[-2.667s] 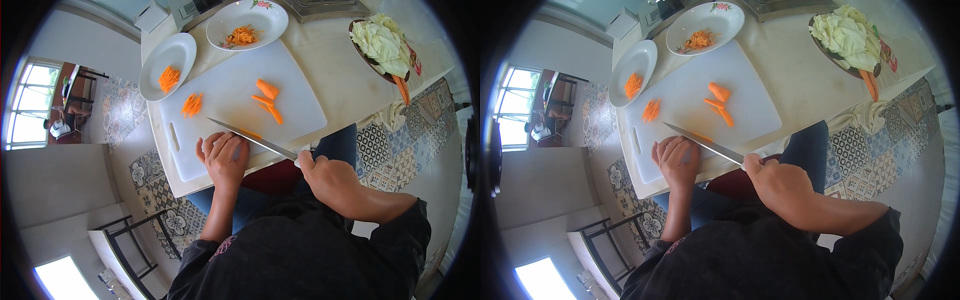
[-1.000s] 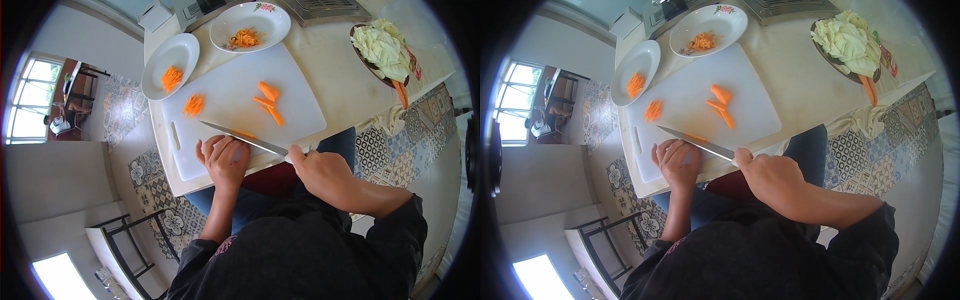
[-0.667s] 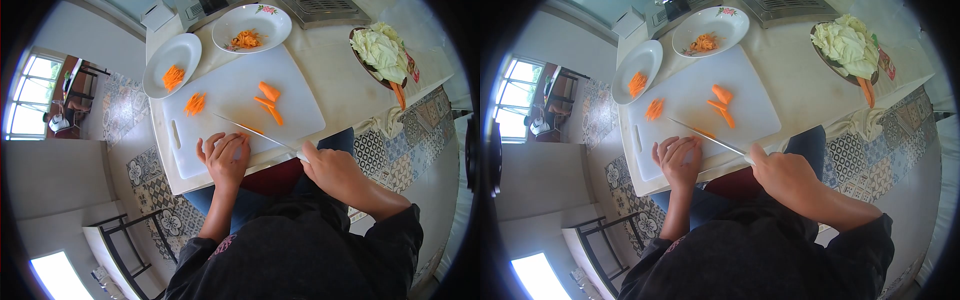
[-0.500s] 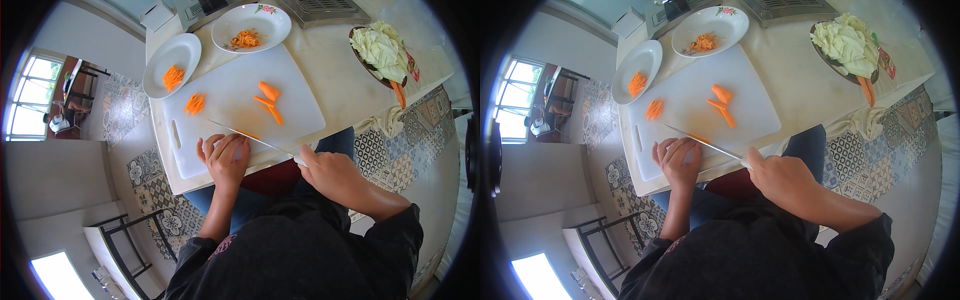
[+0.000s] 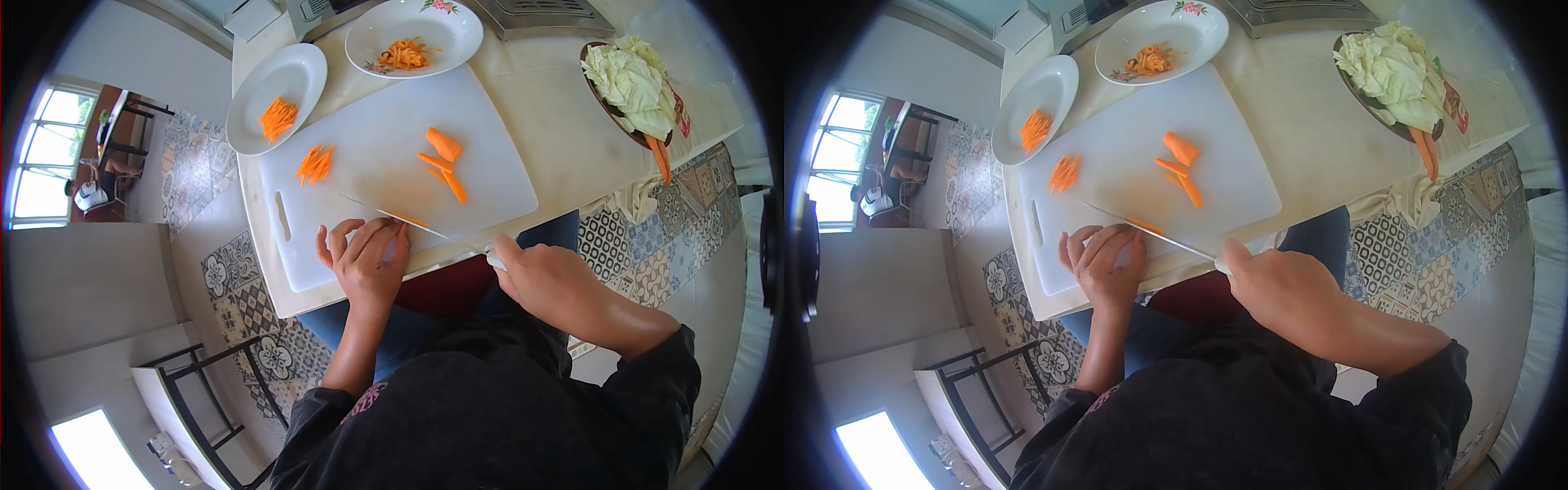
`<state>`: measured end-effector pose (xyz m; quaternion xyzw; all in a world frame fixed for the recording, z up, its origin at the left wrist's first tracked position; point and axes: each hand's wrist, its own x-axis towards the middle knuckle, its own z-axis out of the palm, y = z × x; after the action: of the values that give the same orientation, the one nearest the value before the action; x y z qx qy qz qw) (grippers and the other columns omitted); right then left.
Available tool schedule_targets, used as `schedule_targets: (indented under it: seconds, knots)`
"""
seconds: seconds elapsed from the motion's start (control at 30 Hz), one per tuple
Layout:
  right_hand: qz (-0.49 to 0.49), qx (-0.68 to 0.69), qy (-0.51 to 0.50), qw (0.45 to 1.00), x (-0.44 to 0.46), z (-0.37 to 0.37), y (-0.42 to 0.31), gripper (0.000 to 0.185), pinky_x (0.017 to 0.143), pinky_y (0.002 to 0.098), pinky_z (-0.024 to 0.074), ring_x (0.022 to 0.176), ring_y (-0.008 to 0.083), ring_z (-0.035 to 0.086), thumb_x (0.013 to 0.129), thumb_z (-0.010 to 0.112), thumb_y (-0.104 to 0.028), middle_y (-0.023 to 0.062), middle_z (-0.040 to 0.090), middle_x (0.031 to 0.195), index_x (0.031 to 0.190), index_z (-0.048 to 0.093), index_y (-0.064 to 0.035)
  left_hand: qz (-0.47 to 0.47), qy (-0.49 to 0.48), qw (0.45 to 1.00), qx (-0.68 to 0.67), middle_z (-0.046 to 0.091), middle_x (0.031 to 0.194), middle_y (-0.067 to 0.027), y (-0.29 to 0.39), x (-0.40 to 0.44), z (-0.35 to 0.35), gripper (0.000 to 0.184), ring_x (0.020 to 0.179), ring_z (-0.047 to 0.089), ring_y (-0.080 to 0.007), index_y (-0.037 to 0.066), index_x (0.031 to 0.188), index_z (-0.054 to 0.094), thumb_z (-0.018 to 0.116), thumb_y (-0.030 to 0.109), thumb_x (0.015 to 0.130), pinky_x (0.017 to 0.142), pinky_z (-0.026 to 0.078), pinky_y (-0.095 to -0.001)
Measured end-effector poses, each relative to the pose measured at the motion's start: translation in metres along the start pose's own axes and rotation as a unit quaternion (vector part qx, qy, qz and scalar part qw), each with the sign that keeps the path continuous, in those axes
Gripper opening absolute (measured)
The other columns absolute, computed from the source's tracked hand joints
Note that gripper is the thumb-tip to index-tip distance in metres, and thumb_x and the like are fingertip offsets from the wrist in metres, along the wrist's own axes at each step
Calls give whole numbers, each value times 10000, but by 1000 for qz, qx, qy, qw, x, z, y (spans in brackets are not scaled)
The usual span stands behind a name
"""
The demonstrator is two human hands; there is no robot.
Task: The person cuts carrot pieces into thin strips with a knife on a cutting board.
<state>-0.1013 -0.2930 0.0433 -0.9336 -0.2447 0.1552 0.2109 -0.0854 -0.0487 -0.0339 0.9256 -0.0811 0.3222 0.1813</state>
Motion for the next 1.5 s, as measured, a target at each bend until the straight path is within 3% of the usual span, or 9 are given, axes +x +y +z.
schedule_targets:
  seconds: [0.3, 0.4, 0.6, 0.8, 0.93, 1.07, 1.27, 1.5]
  knots:
    - [-22, -40, 50, 998, 5, 16, -2, 132, 404, 416, 464, 482, 312, 626, 929, 574, -107, 125, 582, 536, 963, 476, -24, -10, -8, 1000, -9, 689, 861, 55, -1, -2, -1, 154, 950, 627, -177, 154, 742, 719, 815, 73, 653, 1113, 288, -468]
    - [-31, -62, 73, 995, 5, 19, -1, 155, 395, 398, 455, 468, 306, 610, 923, 599, -130, 97, 570, 543, 974, 488, -35, -15, -14, 1000, -10, 691, 900, 53, -2, -3, 0, 136, 990, 633, -170, 157, 740, 701, 820, 119, 687, 1129, 255, -449]
    - [2, -63, 152, 986, 4, 22, 5, 189, 506, 398, 503, 606, 292, 649, 894, 657, -164, 81, 603, 691, 991, 524, -71, -17, -5, 999, -29, 715, 923, 36, -1, -3, 1, 121, 1020, 646, -170, 152, 799, 710, 805, 123, 730, 1121, 267, -452]
    - [14, -13, 232, 973, -2, 25, 11, 281, 591, 409, 518, 707, 288, 659, 801, 755, -167, 59, 626, 812, 1036, 605, -139, -38, 40, 991, -123, 707, 930, 14, -8, -1, -15, 138, 956, 631, -195, 148, 840, 720, 808, 115, 739, 1017, 362, -424]
    - [40, -15, 228, 973, -6, 28, 12, 302, 621, 406, 523, 756, 276, 660, 765, 779, -160, 43, 613, 834, 1026, 628, -168, -2, -13, 993, -116, 678, 907, -20, -4, 26, -34, 236, 887, 598, -224, 110, 934, 742, 834, 108, 717, 893, 418, -391]
    - [49, -29, 235, 970, -9, 32, 11, 310, 627, 404, 523, 766, 273, 657, 747, 791, -157, 39, 597, 818, 1014, 636, -184, 38, -114, 983, -138, 665, 893, -19, -10, 44, -30, 218, 914, 589, -224, 102, 972, 751, 804, 184, 777, 952, 388, -389]
    - [57, -27, 225, 972, -18, 28, 10, 284, 622, 412, 510, 756, 292, 658, 716, 800, -128, 50, 622, 812, 969, 673, -155, 86, -251, 956, -122, 653, 891, -19, -21, 56, -29, 147, 924, 603, -222, 89, 925, 728, 766, 170, 808, 973, 393, -404]
    - [67, 79, 183, 978, -43, 21, 21, 320, 655, 364, 519, 772, 298, 681, 701, 828, -126, 98, 696, 850, 978, 672, -84, 28, -162, 980, -110, 657, 892, -43, -25, 55, -14, 51, 927, 619, -255, 63, 879, 691, 700, 105, 852, 979, 393, -415]
